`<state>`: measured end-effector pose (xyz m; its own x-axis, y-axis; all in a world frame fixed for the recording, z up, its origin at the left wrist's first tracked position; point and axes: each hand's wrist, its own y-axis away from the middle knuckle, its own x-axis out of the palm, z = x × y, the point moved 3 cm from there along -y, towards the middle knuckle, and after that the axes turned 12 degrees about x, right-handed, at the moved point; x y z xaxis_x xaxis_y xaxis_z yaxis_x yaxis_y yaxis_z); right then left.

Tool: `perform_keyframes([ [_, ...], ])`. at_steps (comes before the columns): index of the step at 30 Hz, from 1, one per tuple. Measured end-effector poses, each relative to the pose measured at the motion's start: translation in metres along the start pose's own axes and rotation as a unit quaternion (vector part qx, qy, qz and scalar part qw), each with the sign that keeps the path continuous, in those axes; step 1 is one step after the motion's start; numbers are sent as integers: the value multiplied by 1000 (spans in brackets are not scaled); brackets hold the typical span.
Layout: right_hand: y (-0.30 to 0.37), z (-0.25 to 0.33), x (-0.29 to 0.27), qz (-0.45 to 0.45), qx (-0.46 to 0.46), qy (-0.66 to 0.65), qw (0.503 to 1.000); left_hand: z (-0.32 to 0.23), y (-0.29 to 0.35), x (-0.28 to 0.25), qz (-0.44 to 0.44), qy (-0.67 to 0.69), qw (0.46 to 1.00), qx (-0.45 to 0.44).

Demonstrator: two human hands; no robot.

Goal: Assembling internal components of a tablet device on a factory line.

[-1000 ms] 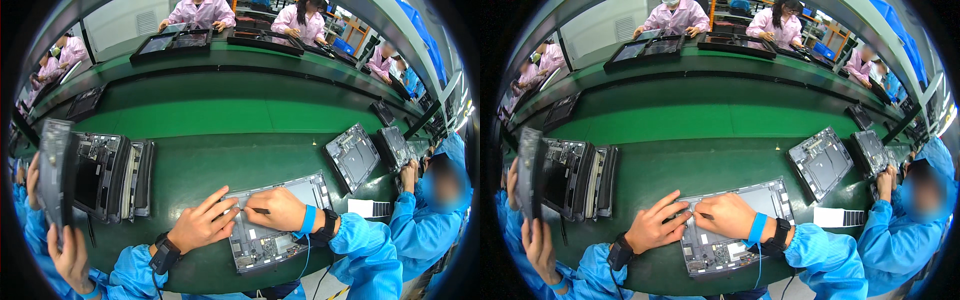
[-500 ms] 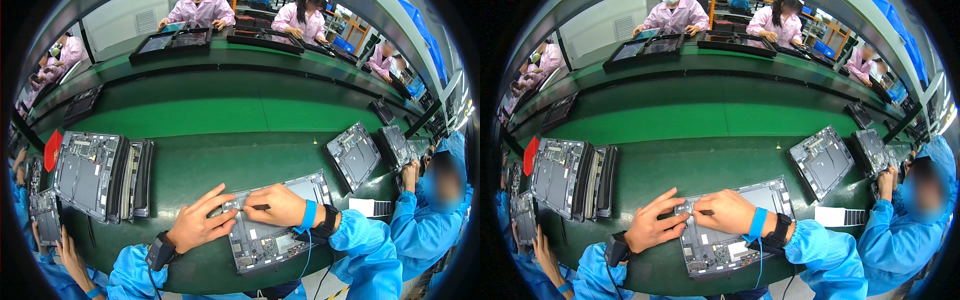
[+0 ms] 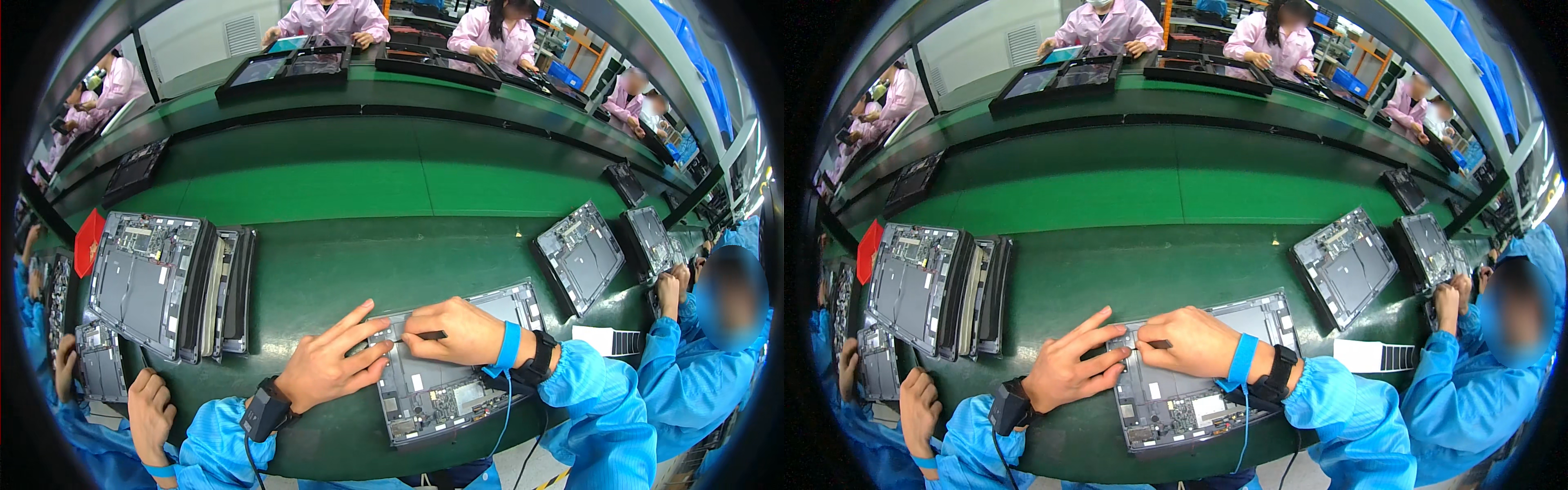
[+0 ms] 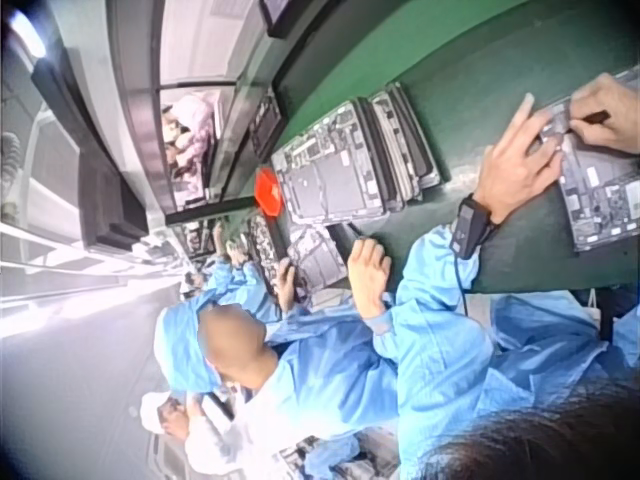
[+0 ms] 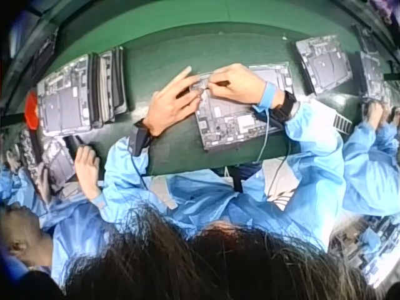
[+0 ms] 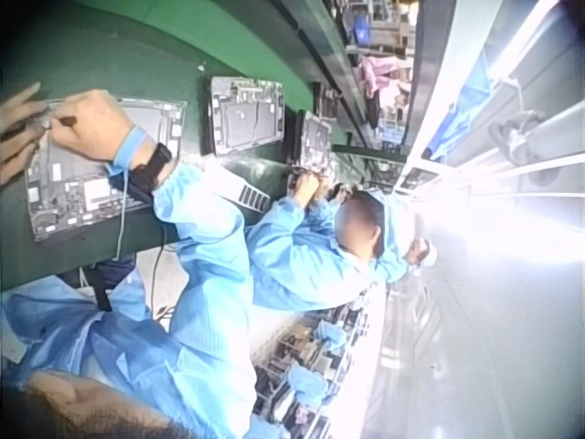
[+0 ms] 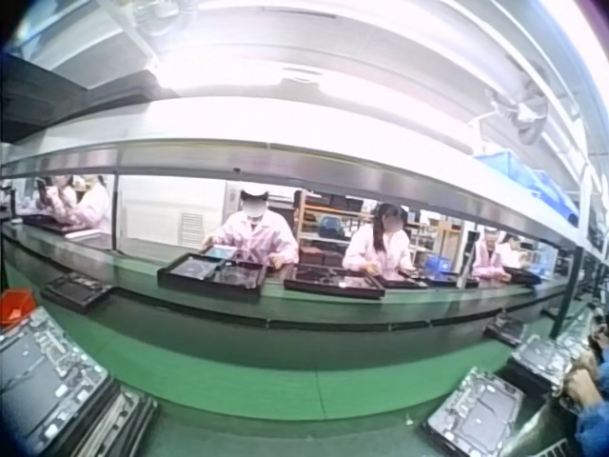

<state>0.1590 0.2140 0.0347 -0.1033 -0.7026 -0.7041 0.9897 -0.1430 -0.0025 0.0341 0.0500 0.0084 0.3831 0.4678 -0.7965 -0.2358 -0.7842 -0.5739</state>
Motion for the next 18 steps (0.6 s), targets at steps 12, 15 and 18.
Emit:
perform_keyframes([
  [12,2,-2,0,-14,-25,3,1000,0,2,5,-20,-1,1000,7],
  [15,1,-1,1,-5,-22,21,1000,-3,-1,2,-11,7,1000,-16],
  [18,1,-1,1,-6,-29,31,999,-3,-2,1,-12,3,1000,-13],
])
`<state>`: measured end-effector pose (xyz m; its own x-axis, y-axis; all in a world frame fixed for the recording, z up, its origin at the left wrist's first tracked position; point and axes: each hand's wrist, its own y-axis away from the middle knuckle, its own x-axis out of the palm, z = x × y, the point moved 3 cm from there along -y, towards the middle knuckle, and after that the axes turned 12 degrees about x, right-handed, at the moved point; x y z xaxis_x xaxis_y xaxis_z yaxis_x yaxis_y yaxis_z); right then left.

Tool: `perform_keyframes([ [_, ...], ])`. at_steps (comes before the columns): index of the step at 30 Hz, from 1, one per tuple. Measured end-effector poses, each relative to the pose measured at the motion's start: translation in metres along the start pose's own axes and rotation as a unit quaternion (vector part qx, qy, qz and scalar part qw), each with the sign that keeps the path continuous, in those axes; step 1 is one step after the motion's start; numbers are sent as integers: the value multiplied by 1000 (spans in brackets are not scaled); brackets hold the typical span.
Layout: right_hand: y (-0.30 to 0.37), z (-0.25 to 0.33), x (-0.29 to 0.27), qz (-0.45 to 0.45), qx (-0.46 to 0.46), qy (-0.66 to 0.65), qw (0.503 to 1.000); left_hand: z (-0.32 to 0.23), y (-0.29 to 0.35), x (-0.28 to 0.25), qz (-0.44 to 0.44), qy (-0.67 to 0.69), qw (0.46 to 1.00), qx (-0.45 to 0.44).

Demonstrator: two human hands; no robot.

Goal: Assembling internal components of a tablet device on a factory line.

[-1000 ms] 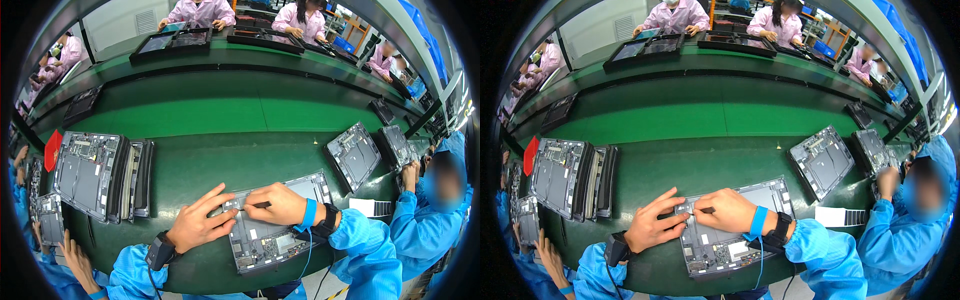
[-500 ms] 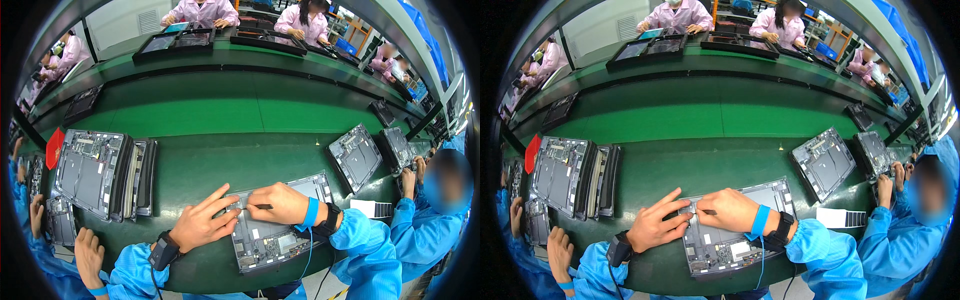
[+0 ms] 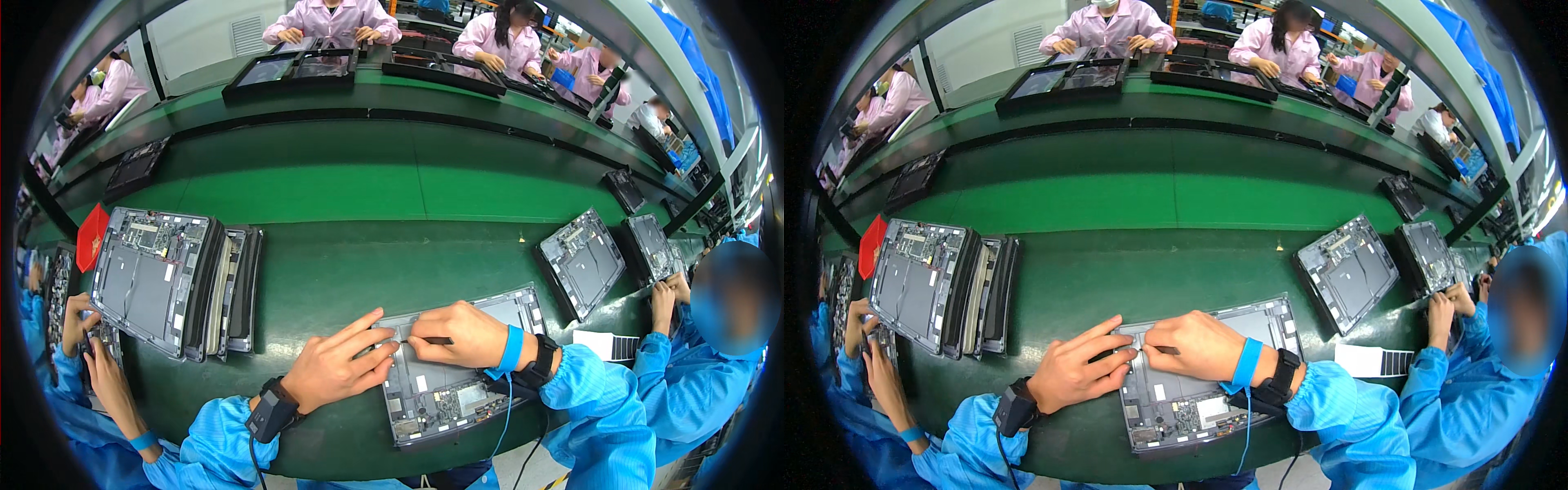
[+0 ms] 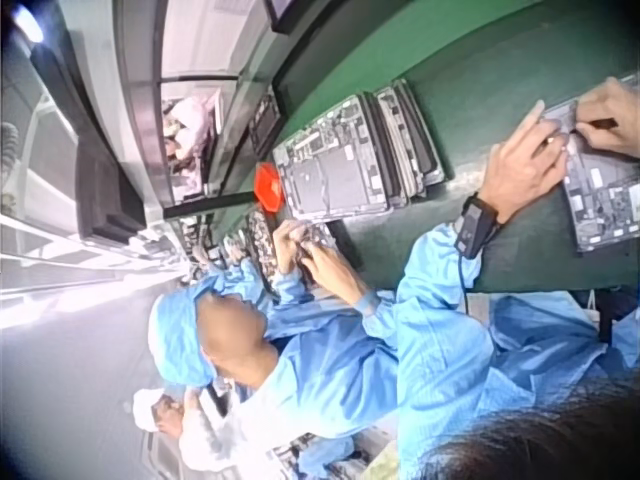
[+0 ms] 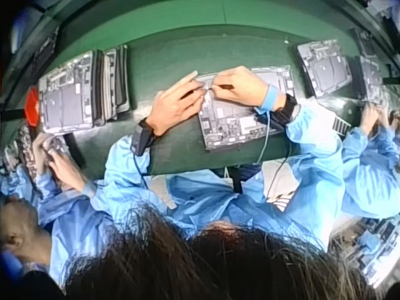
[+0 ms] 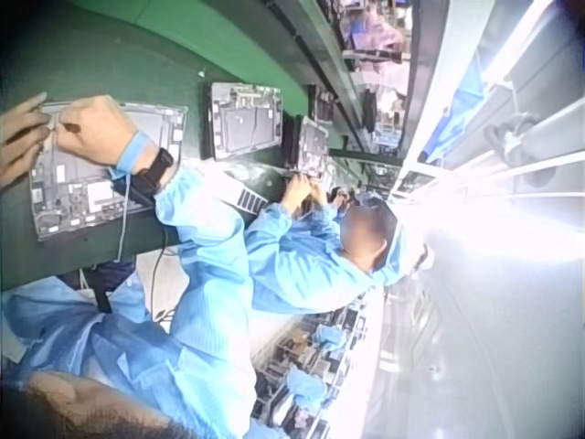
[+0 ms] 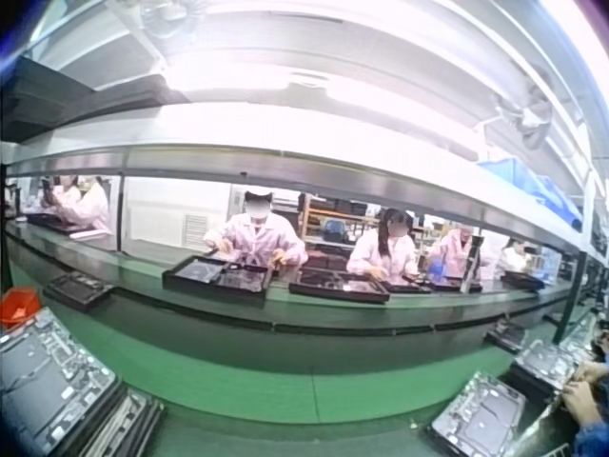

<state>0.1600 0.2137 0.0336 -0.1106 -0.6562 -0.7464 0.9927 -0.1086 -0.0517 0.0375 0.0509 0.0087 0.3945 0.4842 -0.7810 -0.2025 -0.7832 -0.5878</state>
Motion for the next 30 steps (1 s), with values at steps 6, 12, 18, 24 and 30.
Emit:
perform_keyframes([
  [6,1,1,-1,-1,-7,5,1000,0,1,2,-1,-5,1000,3],
  [12,1,6,-1,-15,-10,26,999,-1,1,2,-1,-11,1000,8],
  [18,4,14,4,-33,-9,99,994,-2,0,2,-8,-19,1000,14],
  [24,14,24,18,-77,119,96,985,-2,2,3,-18,-19,1000,8],
  [30,24,33,27,-115,188,92,971,-2,4,5,-34,-20,999,16],
])
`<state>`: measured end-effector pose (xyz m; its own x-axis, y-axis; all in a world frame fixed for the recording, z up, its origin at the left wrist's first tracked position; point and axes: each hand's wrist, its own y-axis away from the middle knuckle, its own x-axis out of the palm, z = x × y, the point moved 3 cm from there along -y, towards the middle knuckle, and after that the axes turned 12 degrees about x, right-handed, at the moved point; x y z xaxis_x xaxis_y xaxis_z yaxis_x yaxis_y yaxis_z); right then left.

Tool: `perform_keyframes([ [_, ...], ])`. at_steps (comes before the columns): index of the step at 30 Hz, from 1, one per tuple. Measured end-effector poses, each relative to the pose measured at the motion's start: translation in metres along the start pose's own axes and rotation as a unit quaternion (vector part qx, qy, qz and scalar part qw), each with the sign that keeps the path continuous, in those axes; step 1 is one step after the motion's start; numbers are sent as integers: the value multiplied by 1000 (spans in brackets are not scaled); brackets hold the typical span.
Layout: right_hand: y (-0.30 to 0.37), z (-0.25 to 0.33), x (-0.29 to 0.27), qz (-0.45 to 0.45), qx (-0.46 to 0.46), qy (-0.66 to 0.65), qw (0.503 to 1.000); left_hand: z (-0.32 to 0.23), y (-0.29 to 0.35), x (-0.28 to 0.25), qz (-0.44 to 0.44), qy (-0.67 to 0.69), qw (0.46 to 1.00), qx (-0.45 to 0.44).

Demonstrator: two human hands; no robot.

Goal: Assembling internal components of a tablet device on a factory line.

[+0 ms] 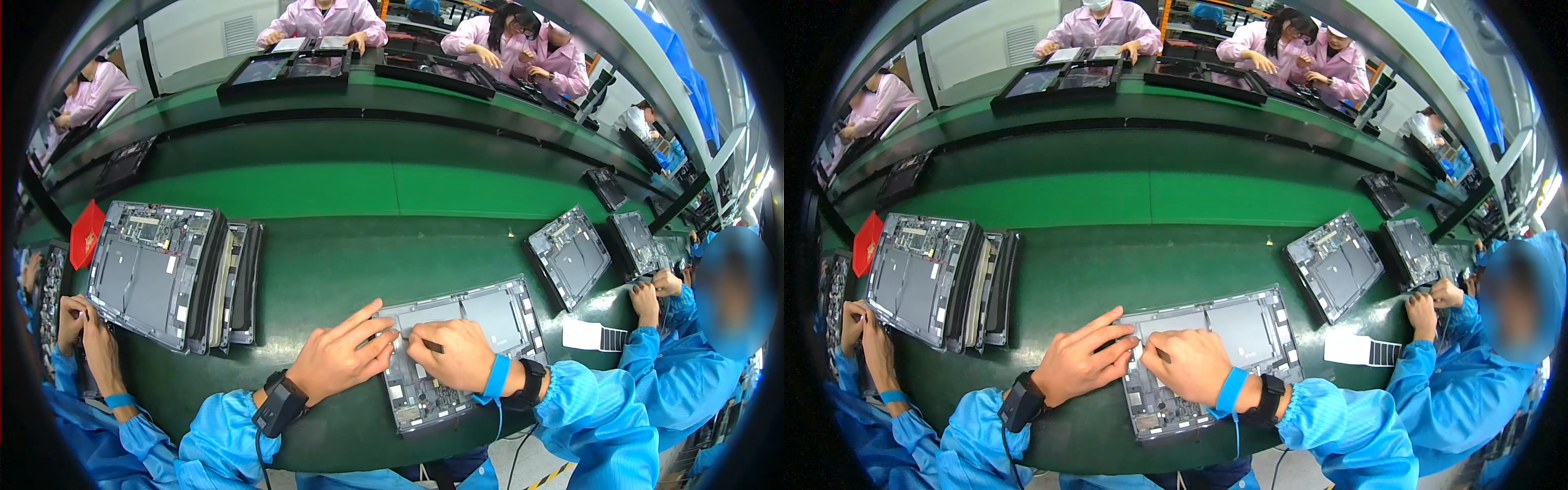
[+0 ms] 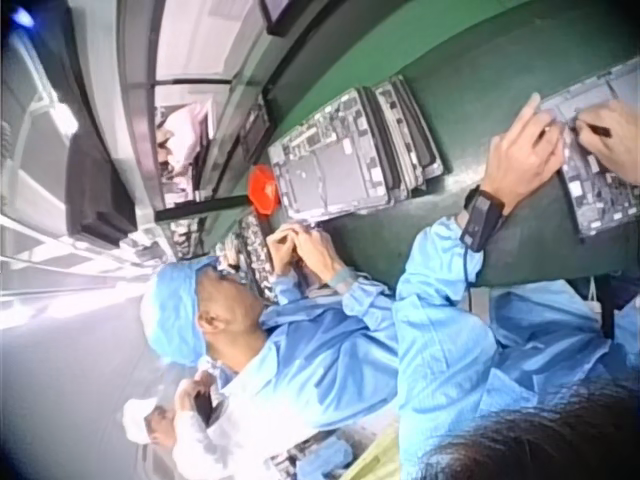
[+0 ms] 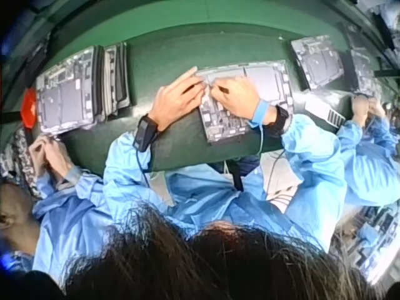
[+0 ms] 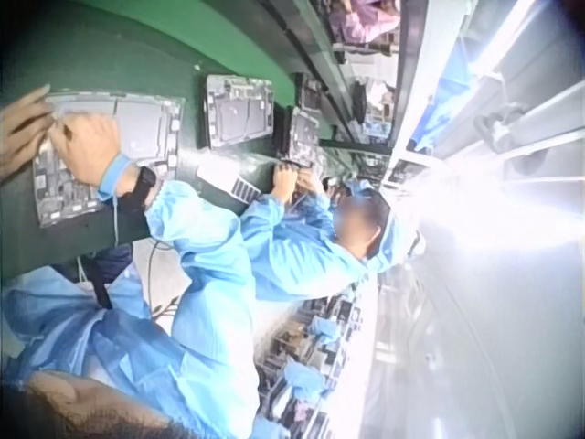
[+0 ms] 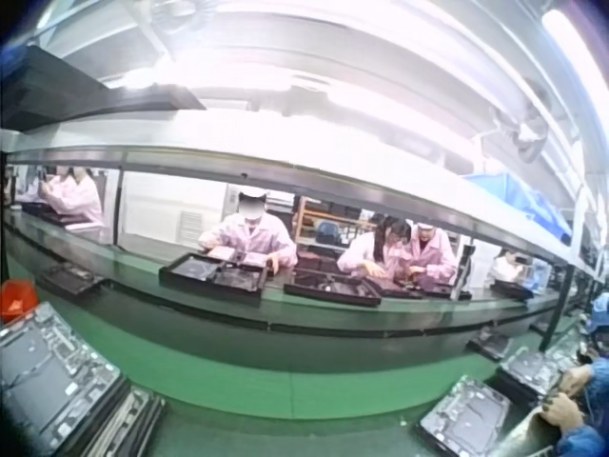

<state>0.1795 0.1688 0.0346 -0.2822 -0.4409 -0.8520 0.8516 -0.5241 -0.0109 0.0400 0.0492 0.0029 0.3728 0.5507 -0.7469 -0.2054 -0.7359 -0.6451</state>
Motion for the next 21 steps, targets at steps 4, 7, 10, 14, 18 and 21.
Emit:
perform_keyframes([
  [4,9,2,1,-7,15,2,1000,1,0,2,-4,-1,1000,0],
  [7,12,4,3,-23,12,6,1000,1,2,1,-6,-5,1000,2],
  [10,14,6,5,-40,6,14,999,1,1,1,-17,-4,1000,4],
  [14,26,9,6,-50,6,35,998,0,-1,1,-19,-1,1000,7],
  [18,36,8,8,-53,4,18,998,1,1,3,-16,-3,1000,5],
  [21,38,10,7,-59,5,20,998,1,0,2,-20,2,1000,6],
])
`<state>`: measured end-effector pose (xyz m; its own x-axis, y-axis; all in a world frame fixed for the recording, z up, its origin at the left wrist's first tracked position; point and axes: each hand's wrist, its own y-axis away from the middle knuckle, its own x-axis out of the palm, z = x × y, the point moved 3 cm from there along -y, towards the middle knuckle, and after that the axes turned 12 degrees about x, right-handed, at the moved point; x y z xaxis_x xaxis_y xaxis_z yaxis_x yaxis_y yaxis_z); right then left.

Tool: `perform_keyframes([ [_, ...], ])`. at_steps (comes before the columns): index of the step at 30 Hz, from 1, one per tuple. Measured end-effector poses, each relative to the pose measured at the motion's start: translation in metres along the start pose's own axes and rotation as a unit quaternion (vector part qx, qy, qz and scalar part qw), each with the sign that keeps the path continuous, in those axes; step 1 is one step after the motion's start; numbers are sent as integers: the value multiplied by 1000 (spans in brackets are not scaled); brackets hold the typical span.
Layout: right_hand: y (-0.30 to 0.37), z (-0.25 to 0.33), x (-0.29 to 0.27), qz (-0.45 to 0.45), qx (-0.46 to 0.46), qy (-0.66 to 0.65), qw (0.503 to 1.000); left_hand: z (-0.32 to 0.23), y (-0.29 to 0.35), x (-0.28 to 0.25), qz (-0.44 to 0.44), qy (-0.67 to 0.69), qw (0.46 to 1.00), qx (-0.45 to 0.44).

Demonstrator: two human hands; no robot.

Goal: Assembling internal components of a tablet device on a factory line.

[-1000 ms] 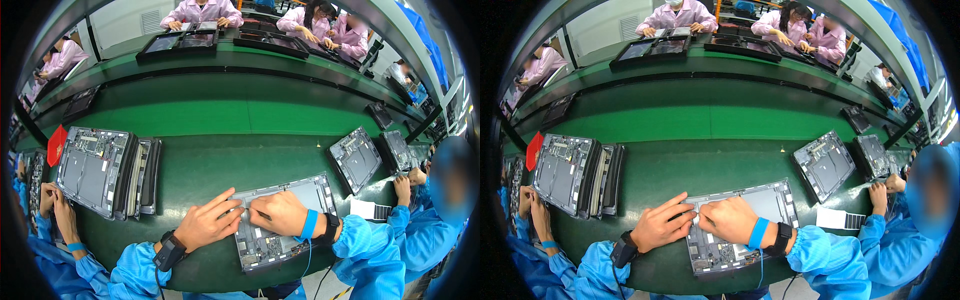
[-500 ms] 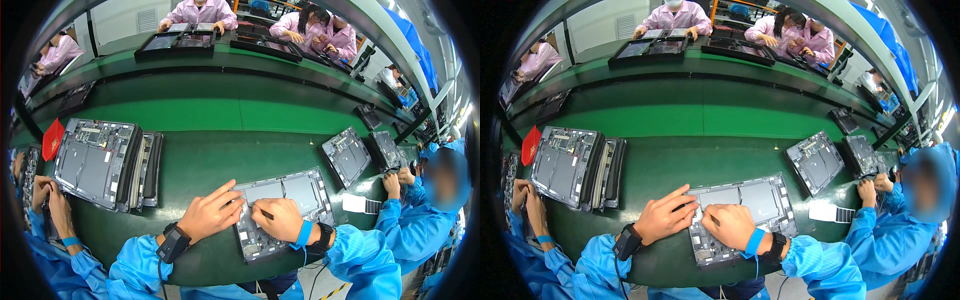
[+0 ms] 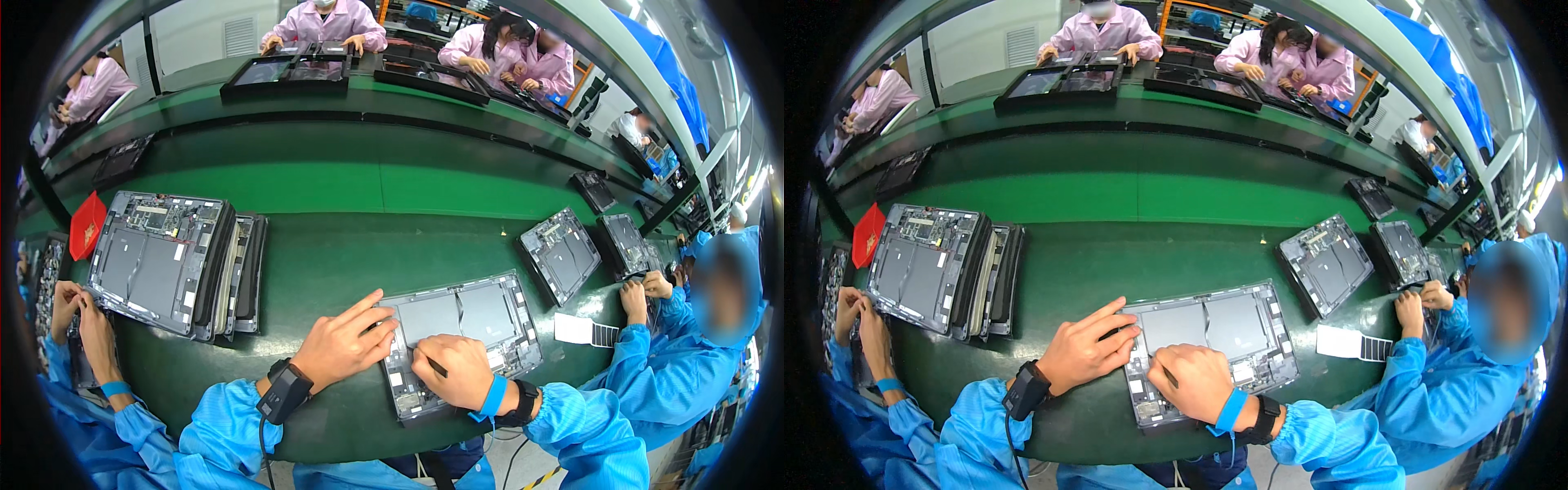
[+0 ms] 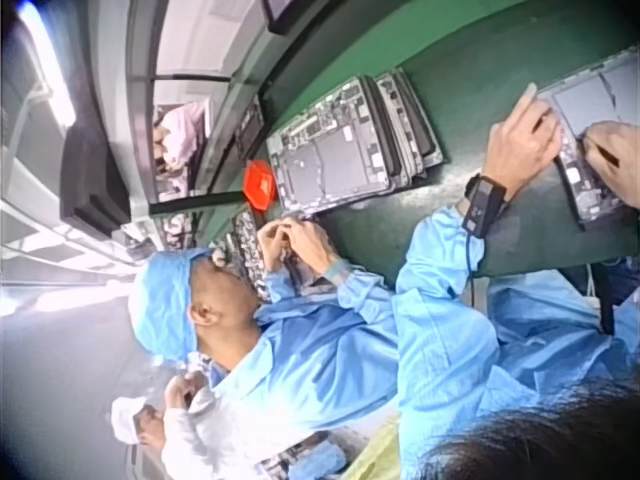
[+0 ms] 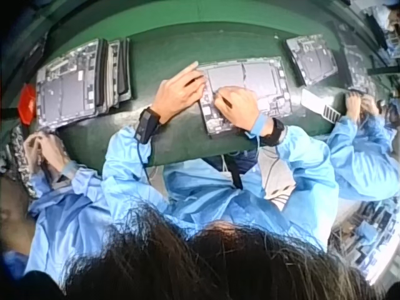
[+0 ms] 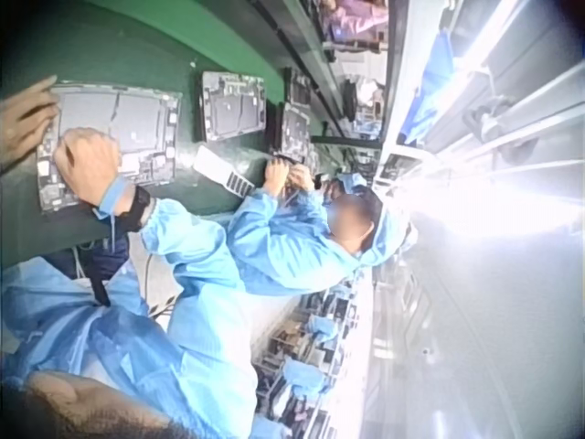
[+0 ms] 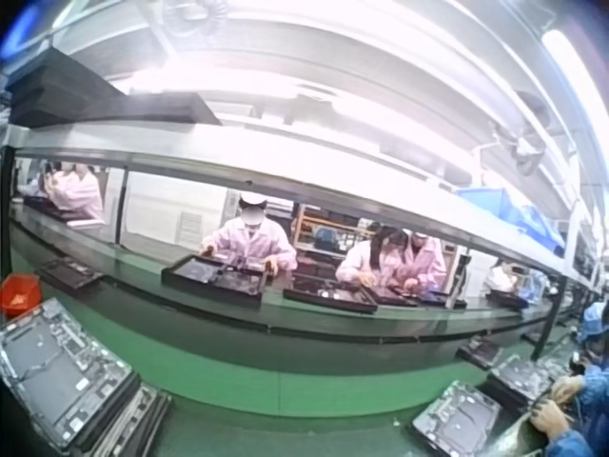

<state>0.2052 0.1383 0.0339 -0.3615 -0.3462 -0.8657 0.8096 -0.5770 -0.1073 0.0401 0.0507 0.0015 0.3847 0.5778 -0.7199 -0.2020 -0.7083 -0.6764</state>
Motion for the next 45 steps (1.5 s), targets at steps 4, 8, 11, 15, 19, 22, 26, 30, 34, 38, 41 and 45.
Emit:
perform_keyframes([
  [4,9,-1,-1,6,-44,-2,999,-3,-1,-2,4,-4,1000,1],
  [8,6,-7,-2,-8,-26,-66,997,-4,2,0,15,0,1000,-8],
  [11,-2,-19,-12,-35,-31,-87,995,-12,3,-4,23,12,1000,-11],
  [15,-10,-25,-10,47,-50,-36,997,-27,4,-9,52,74,995,-33],
  [19,-11,-15,-13,111,-74,-58,989,-30,5,-8,71,77,995,-9],
  [22,-5,-15,-13,124,-89,-54,987,-28,5,-6,77,84,993,10],
  [26,-3,-15,-13,126,-93,-52,986,-26,7,-8,82,101,992,-2],
  [30,-5,-19,-13,87,-99,-85,988,-26,6,-8,93,87,992,27],
  [34,-2,-21,-9,44,-107,-107,988,-27,4,-10,93,77,992,30],
  [38,-2,-16,-8,39,-122,-71,989,-28,7,-10,92,72,993,15],
  [41,-1,-14,-8,31,-123,-45,991,-28,8,-10,103,77,992,5],
  [45,3,-12,-5,-5,-143,-16,990,-27,7,-9,100,73,992,9],
])
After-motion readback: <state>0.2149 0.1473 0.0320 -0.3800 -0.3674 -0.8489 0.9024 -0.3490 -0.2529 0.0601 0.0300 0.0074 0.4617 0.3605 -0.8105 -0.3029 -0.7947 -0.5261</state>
